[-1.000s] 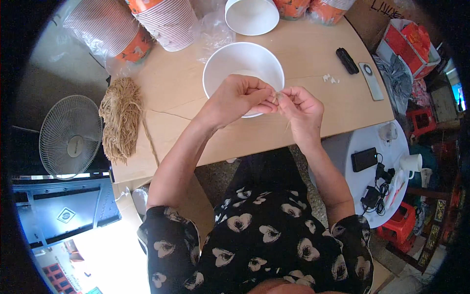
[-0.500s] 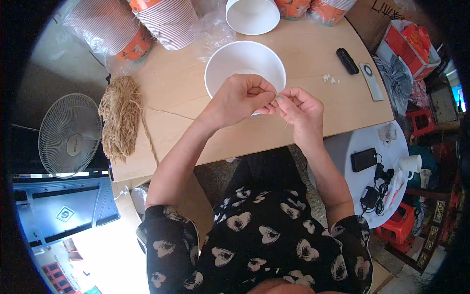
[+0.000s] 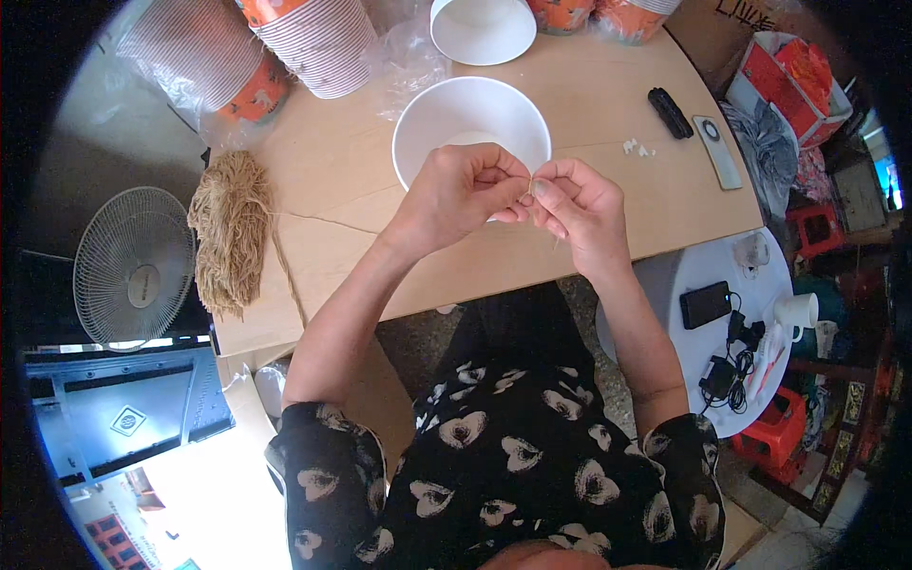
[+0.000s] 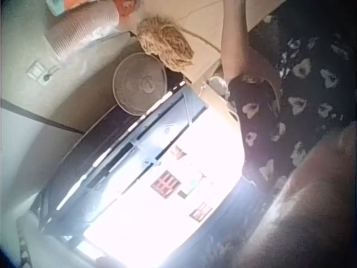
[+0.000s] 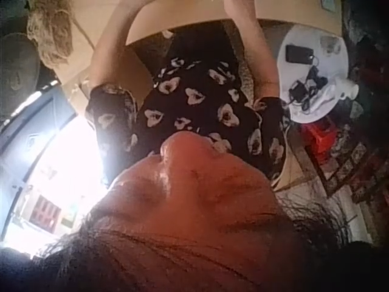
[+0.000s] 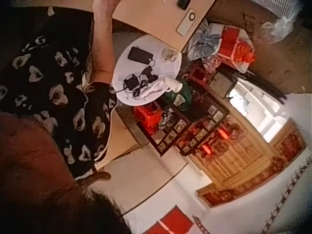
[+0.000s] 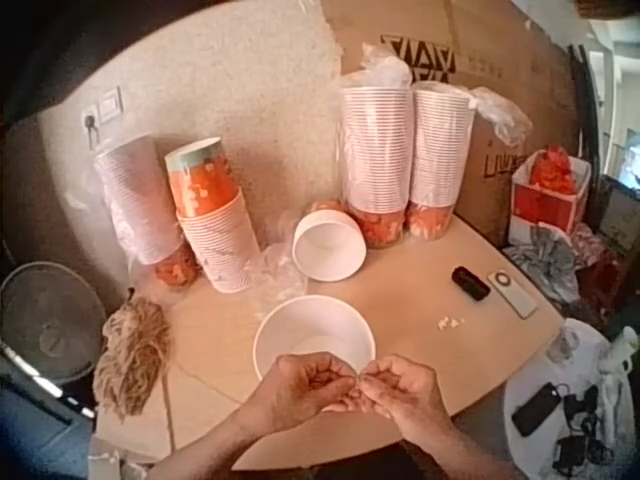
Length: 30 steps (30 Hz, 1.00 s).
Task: Threading and attaching string handles to paper buckets using small plastic anchors.
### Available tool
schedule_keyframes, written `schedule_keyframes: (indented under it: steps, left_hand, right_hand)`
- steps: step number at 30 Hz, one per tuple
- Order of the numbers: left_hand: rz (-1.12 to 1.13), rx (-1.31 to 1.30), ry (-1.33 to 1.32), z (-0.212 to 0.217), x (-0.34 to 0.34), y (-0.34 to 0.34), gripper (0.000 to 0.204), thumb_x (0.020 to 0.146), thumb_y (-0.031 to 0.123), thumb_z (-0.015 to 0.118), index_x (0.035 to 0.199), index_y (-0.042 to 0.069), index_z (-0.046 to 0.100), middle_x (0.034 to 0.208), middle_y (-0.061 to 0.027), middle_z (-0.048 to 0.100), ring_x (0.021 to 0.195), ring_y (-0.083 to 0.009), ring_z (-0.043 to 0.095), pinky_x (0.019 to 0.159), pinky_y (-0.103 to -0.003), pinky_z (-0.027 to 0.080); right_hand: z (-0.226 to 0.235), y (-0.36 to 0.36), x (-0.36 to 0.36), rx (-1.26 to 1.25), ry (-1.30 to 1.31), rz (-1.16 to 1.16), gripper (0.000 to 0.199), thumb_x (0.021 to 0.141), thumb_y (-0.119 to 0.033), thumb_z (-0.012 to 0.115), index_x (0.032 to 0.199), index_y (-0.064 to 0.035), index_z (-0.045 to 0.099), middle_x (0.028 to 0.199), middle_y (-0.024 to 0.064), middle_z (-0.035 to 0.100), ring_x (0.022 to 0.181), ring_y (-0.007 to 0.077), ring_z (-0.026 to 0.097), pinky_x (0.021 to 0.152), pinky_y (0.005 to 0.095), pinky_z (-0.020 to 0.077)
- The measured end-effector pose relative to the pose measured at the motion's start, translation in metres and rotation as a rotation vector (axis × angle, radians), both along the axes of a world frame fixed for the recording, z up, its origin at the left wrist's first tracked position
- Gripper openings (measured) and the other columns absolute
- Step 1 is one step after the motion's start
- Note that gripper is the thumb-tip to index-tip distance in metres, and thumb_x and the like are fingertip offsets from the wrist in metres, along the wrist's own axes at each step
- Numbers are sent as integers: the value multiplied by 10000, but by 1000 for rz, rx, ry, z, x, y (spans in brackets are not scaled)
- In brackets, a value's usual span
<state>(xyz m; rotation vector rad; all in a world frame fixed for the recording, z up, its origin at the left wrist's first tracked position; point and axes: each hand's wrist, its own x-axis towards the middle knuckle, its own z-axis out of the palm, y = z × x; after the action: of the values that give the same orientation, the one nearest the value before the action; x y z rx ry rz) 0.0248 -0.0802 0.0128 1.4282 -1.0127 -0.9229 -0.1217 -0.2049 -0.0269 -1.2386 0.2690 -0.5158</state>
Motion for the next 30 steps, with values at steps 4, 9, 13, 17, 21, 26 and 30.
schedule_keyframes:
  steps: [4,9,13,17,21,26,30]
  left_hand:
    - [18,-4,-6,0,0,-1,118,949,26,638,986,-84,659,860,-106,717,798,-143,718,701,-258,616]
    - [26,-19,-15,-2,-1,0,118,951,27,639,987,-85,656,856,-105,714,804,-143,718,704,-259,616]
    - [9,-40,-10,-4,0,-1,118,964,30,622,984,-85,642,876,-101,706,824,-142,714,718,-261,618]
    - [0,-67,23,-8,4,-1,129,982,43,601,996,-82,629,895,-97,700,837,-141,709,731,-264,618]
    - [2,-43,-8,-8,5,-1,136,990,50,593,1006,-81,627,895,-97,698,846,-143,708,742,-266,617]
    - [-4,-47,17,-7,5,0,140,991,59,599,1005,-76,631,905,-100,696,849,-143,707,764,-272,614]
    - [-9,-43,5,-4,5,0,140,991,60,600,1004,-75,632,901,-100,698,847,-142,707,764,-274,614]
  right_hand:
    - [4,1,0,-83,10,-14,111,971,-81,638,1010,22,625,828,54,670,681,71,581,608,196,455]
    - [1,-1,0,-103,27,4,121,972,-98,640,991,20,624,826,57,666,677,66,570,594,194,441]
    - [-2,4,2,18,-13,-25,130,974,-120,632,995,8,618,761,48,638,628,52,523,530,183,367]
    - [-9,1,1,92,-74,-9,126,973,-120,620,1013,-1,613,712,29,605,574,52,473,498,187,330]
    - [-8,4,0,142,-64,-17,150,979,-155,618,1012,-9,615,700,17,590,555,49,450,490,191,323]
    - [-5,3,-2,222,-40,-23,195,989,-212,614,1009,-18,633,692,5,577,547,37,437,484,189,302]
    - [6,-3,-4,167,32,20,210,982,-228,630,1010,-21,653,691,-1,572,560,33,437,492,187,297]
